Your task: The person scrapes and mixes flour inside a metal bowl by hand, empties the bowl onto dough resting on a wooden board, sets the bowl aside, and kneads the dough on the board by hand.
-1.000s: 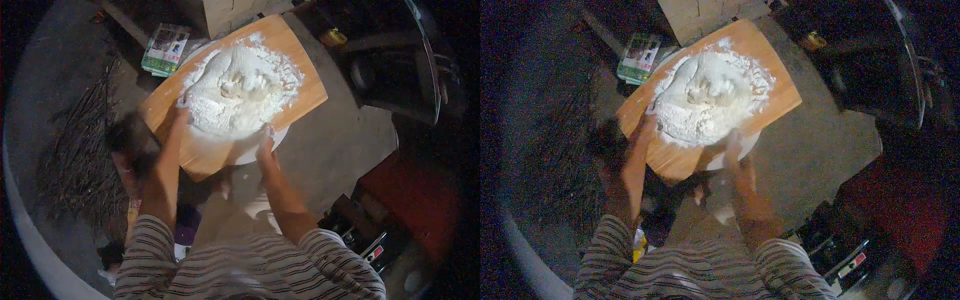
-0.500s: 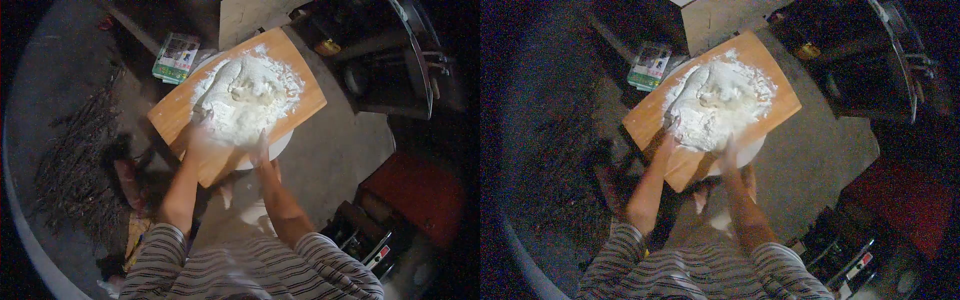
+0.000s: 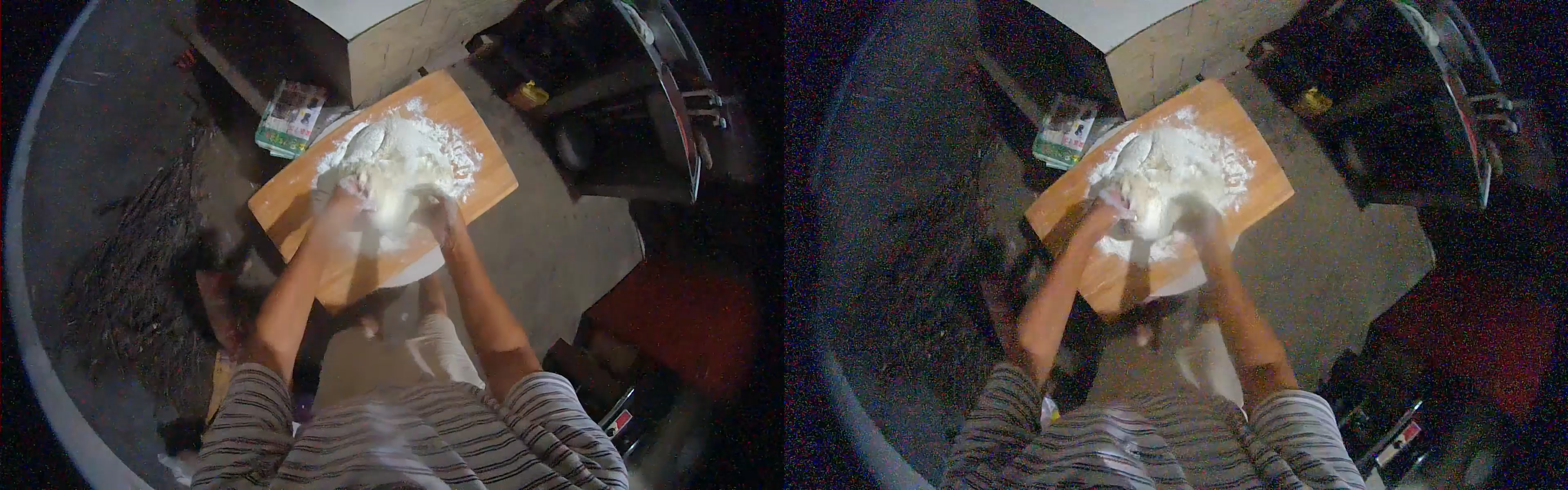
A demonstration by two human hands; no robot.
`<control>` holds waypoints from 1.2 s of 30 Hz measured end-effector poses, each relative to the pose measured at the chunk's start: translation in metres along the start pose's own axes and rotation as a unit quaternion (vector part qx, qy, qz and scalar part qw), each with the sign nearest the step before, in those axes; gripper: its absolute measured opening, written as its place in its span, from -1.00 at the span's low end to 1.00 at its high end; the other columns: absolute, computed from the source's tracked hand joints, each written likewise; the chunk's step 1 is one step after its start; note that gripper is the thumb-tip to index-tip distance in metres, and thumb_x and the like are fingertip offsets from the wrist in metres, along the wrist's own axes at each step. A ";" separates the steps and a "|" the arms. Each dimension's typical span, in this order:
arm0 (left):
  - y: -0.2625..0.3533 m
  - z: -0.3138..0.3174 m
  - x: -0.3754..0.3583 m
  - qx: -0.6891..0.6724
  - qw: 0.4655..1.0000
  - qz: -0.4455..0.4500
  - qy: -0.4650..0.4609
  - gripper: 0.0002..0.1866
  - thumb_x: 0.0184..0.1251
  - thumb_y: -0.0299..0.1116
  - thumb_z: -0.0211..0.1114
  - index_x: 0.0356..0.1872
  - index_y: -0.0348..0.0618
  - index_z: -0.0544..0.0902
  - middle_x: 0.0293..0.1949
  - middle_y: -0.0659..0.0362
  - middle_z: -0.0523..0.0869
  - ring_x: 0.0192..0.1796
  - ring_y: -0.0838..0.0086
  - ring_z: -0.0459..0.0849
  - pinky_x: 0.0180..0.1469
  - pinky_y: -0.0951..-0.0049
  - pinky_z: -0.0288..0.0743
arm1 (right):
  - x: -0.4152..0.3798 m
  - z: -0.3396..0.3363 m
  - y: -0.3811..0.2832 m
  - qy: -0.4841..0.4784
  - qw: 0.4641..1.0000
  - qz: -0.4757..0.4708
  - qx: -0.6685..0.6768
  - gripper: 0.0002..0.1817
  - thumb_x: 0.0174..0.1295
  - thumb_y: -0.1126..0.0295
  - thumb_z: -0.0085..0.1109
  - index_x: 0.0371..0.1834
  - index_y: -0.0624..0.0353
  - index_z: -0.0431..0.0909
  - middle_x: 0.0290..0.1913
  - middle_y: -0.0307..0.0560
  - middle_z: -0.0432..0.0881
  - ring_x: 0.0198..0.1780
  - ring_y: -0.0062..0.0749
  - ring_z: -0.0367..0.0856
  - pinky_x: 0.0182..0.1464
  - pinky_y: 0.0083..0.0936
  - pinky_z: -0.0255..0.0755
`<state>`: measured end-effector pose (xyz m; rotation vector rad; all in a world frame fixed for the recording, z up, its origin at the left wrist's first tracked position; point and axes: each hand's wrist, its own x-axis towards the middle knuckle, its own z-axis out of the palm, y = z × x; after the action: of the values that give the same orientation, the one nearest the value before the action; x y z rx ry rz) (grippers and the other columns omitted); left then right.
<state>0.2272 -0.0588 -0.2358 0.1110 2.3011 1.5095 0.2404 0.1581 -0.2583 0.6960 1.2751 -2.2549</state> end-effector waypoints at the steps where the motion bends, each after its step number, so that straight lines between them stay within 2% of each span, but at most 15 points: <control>1: 0.027 -0.003 0.007 0.020 0.993 -0.111 0.016 -0.61 -0.13 -0.42 0.23 -0.19 -0.28 0.43 -0.27 -0.04 0.55 -0.22 0.21 0.54 -0.19 0.30 0.43 | 0.007 0.000 -0.008 -0.017 0.996 0.002 -0.091 -0.72 0.07 0.30 -0.07 -0.24 0.27 0.42 -0.34 -0.06 0.48 -0.34 -0.30 0.47 -0.32 -0.37 0.41; 4: -0.006 0.019 0.029 0.099 0.991 -0.018 0.086 -0.65 -0.15 -0.36 0.25 -0.28 -0.33 0.47 -0.29 -0.14 0.55 -0.22 0.11 0.54 -0.15 0.25 0.40 | 0.047 -0.024 -0.003 -0.051 0.982 0.020 -0.181 -0.74 0.02 0.30 0.02 -0.33 0.29 0.45 -0.40 -0.03 0.54 -0.39 -0.35 0.52 -0.34 -0.44 0.42; 6: -0.006 0.029 0.034 0.220 0.968 -0.067 0.101 -0.65 -0.14 -0.37 0.24 -0.27 -0.34 0.46 -0.33 -0.13 0.56 -0.22 0.12 0.54 -0.14 0.25 0.38 | 0.052 -0.012 -0.004 -0.011 0.843 -0.093 -0.530 -0.61 0.02 0.13 0.03 -0.31 0.30 0.42 -0.38 0.07 0.53 -0.38 -0.20 0.53 -0.30 -0.36 0.40; 9: -0.008 0.034 0.048 0.348 0.923 -0.145 0.074 -0.70 -0.09 -0.39 0.18 -0.29 -0.36 0.47 -0.37 -0.11 0.58 -0.26 0.11 0.56 -0.16 0.25 0.39 | 0.065 -0.012 0.006 -0.018 0.752 -0.228 -0.618 -0.51 0.03 -0.01 -0.02 -0.28 0.27 0.39 -0.37 0.12 0.52 -0.36 -0.07 0.52 -0.26 -0.26 0.37; 13: -0.016 0.044 0.063 0.400 0.902 -0.162 0.027 -0.82 -0.03 -0.44 0.03 -0.44 -0.29 0.56 -0.46 -0.03 0.60 -0.38 0.15 0.60 -0.28 0.27 0.44 | 0.083 0.000 0.006 -0.002 0.631 -0.129 -0.765 -0.49 0.01 -0.05 -0.04 -0.24 0.22 0.41 -0.34 0.09 0.53 -0.31 -0.08 0.53 -0.25 -0.27 0.38; 18: -0.010 0.053 0.075 0.480 0.868 -0.127 0.001 -0.85 -0.05 -0.42 0.04 -0.57 -0.20 0.58 -0.57 0.03 0.60 -0.47 0.28 0.61 -0.42 0.34 0.46 | 0.097 -0.002 0.008 -0.024 0.620 -0.070 -0.781 -0.70 0.03 0.17 -0.07 -0.37 0.17 0.52 -0.35 0.04 0.54 -0.28 -0.19 0.53 -0.23 -0.34 0.40; 20: -0.015 0.057 0.078 0.488 0.863 -0.121 -0.047 -0.85 -0.05 -0.42 0.04 -0.57 -0.20 0.58 -0.57 0.04 0.60 -0.48 0.30 0.61 -0.43 0.35 0.45 | 0.098 -0.008 0.007 -0.185 0.481 -0.138 -0.846 -0.50 -0.15 0.07 0.11 -0.28 0.31 0.44 -0.29 0.07 0.49 -0.29 -0.12 0.52 -0.24 -0.34 0.40; 23: -0.026 0.065 0.083 0.476 0.872 -0.112 -0.026 -0.87 -0.11 -0.42 0.09 -0.58 -0.24 0.57 -0.56 0.00 0.60 -0.47 0.21 0.61 -0.39 0.28 0.47 | 0.107 -0.012 0.014 -0.212 0.434 -0.166 -0.860 -0.53 -0.32 0.08 0.24 -0.39 0.24 0.53 -0.31 -0.01 0.51 -0.26 -0.22 0.52 -0.26 -0.37 0.41; 26: -0.030 0.072 0.071 0.535 0.838 -0.105 -0.028 -0.87 -0.14 -0.41 0.11 -0.57 -0.24 0.57 -0.56 0.01 0.60 -0.47 0.23 0.61 -0.38 0.30 0.47 | 0.111 -0.009 0.011 -0.250 0.391 -0.135 -0.876 -0.54 -0.32 0.06 0.25 -0.41 0.19 0.55 -0.29 0.01 0.51 -0.22 -0.24 0.51 -0.23 -0.39 0.40; 27: -0.022 0.068 0.066 0.506 0.855 -0.111 -0.031 -0.85 -0.15 -0.43 0.11 -0.54 -0.28 0.57 -0.52 -0.02 0.60 -0.43 0.23 0.61 -0.36 0.29 0.47 | 0.099 0.008 -0.015 -0.284 0.381 -0.066 -0.877 -0.61 -0.15 0.11 0.17 -0.33 0.18 0.52 -0.32 -0.07 0.53 -0.24 -0.31 0.51 -0.25 -0.41 0.40; 28: -0.013 0.061 0.065 0.476 0.871 -0.117 -0.033 -0.83 -0.16 -0.45 0.11 -0.51 -0.33 0.57 -0.48 -0.06 0.60 -0.39 0.22 0.61 -0.34 0.29 0.47 | 0.102 0.005 -0.023 -0.284 0.379 -0.070 -0.878 -0.61 -0.15 0.11 0.17 -0.33 0.18 0.52 -0.32 -0.07 0.53 -0.24 -0.31 0.51 -0.25 -0.41 0.40; 30: -0.029 0.055 0.045 0.409 0.895 -0.170 0.060 -0.75 -0.13 -0.37 0.15 -0.41 -0.34 0.57 -0.37 -0.08 0.59 -0.31 0.24 0.60 -0.30 0.29 0.47 | 0.112 -0.021 -0.033 -0.284 0.821 0.079 -0.489 -0.70 0.05 0.21 0.02 -0.25 0.21 0.48 -0.31 -0.13 0.54 -0.29 -0.40 0.50 -0.25 -0.47 0.40; 32: 0.023 0.025 0.016 0.073 0.984 -0.090 0.136 -0.71 -0.11 -0.51 0.11 -0.25 -0.33 0.51 -0.26 -0.02 0.57 -0.25 0.30 0.56 -0.13 0.40 0.41 | 0.065 -0.018 -0.086 -0.185 0.918 0.048 -0.348 -0.68 0.12 0.25 -0.03 -0.15 0.22 0.43 -0.27 -0.17 0.53 -0.29 -0.48 0.47 -0.27 -0.54 0.38; 33: 0.020 0.023 -0.001 0.070 0.983 -0.092 0.141 -0.71 -0.11 -0.51 0.11 -0.25 -0.33 0.51 -0.26 -0.02 0.57 -0.25 0.30 0.56 -0.13 0.40 0.41 | 0.065 -0.030 -0.092 -0.118 0.926 0.052 -0.355 -0.66 0.12 0.23 -0.03 -0.13 0.22 0.42 -0.24 -0.15 0.52 -0.28 -0.50 0.46 -0.26 -0.57 0.37; 36: -0.019 0.034 -0.041 -0.125 0.882 -0.292 0.348 -0.64 -0.10 -0.42 0.15 -0.17 -0.28 0.49 -0.18 0.02 0.53 -0.19 0.32 0.51 -0.04 0.38 0.35 | 0.094 -0.086 -0.069 -0.007 0.903 -0.033 -0.429 -0.63 0.14 0.21 -0.03 -0.07 0.21 0.39 -0.21 -0.13 0.51 -0.28 -0.53 0.45 -0.26 -0.61 0.35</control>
<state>0.2798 -0.0488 -0.2535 -1.2702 2.2412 1.6316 0.1436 0.2522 -0.3104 0.2930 2.0693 -1.4652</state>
